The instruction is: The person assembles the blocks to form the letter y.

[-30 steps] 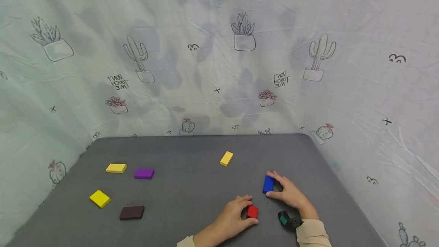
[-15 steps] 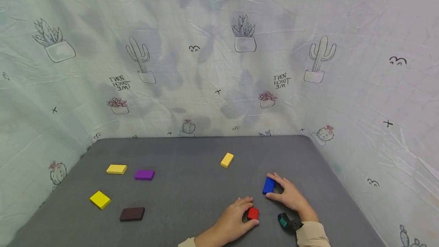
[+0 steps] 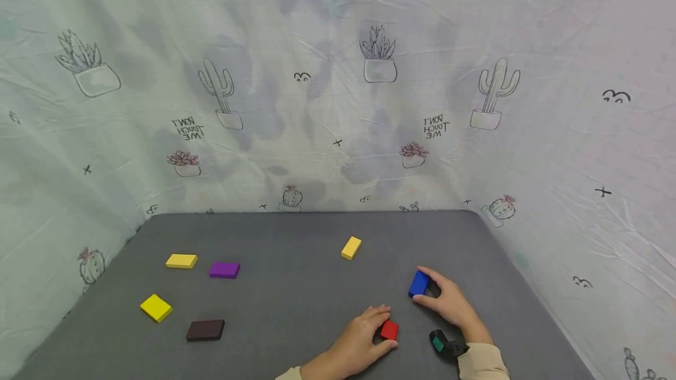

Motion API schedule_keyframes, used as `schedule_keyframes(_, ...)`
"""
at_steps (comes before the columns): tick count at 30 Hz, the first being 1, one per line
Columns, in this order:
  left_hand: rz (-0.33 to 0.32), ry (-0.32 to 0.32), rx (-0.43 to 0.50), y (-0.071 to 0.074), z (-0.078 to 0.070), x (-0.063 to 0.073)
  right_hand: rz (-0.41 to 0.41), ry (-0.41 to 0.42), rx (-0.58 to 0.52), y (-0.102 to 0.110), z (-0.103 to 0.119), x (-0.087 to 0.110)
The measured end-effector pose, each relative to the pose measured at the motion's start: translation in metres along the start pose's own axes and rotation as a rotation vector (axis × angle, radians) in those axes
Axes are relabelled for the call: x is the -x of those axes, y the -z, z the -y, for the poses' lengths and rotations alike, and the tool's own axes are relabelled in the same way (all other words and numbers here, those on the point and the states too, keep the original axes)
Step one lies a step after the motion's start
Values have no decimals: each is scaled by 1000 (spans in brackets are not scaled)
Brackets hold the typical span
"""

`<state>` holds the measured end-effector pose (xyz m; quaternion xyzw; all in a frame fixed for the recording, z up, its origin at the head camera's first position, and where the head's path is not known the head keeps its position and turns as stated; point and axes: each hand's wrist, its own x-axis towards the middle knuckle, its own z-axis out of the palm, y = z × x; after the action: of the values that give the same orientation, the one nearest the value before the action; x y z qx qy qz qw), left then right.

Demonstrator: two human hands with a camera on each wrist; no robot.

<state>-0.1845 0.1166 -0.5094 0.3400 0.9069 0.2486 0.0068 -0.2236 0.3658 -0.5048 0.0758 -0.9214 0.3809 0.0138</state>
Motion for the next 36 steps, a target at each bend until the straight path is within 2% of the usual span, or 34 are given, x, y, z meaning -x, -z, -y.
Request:
schedule_keyframes(13,-57,17,124,-1,3,2,-57,-35,-14,-2,-1,0)
schedule_keyframes(24,-132,30,318,-2,10,0,-110,-53,30,-4,0,1)
schedule_keyframes(36,-130,102,372,7,9,-1,-112,-109,21,-5,5,4)
